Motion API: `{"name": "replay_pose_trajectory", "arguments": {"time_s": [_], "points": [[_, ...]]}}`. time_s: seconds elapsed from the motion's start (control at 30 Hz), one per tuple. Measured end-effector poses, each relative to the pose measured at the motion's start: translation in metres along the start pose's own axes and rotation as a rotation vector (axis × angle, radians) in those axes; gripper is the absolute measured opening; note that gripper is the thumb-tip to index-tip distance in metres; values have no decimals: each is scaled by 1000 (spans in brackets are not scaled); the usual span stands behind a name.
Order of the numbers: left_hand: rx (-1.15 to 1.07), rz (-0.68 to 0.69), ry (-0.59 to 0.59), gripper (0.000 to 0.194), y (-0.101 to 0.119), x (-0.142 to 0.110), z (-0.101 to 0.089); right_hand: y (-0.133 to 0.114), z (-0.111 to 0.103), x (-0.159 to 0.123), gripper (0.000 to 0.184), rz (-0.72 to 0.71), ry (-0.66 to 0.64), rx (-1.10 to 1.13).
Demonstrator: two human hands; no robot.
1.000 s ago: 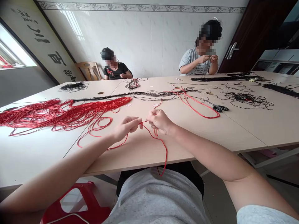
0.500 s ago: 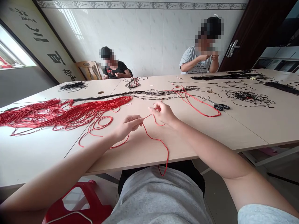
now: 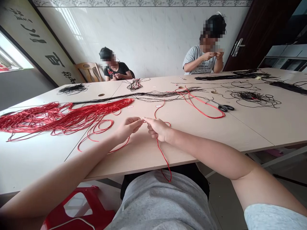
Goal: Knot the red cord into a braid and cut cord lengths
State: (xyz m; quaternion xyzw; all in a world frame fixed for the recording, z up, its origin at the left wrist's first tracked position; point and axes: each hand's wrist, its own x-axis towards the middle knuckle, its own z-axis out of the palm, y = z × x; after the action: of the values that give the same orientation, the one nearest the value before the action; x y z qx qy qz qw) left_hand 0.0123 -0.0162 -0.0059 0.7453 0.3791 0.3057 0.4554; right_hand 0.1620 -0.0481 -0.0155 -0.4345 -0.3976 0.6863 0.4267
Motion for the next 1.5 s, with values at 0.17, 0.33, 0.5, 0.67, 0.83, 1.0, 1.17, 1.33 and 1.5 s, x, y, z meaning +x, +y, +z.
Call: {"name": "replay_pose_trajectory", "arguments": {"time_s": [0.17,0.33,0.5,0.67,0.83,1.0,1.17,1.33,1.5], "points": [[-37,8,23,34,3,2,3,-5,1,1,36,-180,29,-66],[21,-4,-25,37,11,-6,-5,-4,0,-9,41,-236,-2,-207],[-88,-10,-141,35,15,-15,-14,-19,-14,-21,45,-100,-180,-374],[-287,-131,-320,34,13,-12,-23,-52,-50,-45,25,-203,-228,-789],[-359,-195,-403,34,15,-11,-23,-84,-84,-40,27,-373,-135,-1258],[-364,-210,-421,34,13,-12,-22,-90,-117,15,29,-332,110,-1497],[-381,-225,-359,32,10,-8,-22,-77,-118,19,22,-334,309,-1596],[-421,-221,-329,31,9,-6,-22,-57,-73,-10,33,-388,-161,-1417],[-480,-207,-296,33,9,-5,-26,-41,-57,-12,16,-468,-195,-1483]]}}
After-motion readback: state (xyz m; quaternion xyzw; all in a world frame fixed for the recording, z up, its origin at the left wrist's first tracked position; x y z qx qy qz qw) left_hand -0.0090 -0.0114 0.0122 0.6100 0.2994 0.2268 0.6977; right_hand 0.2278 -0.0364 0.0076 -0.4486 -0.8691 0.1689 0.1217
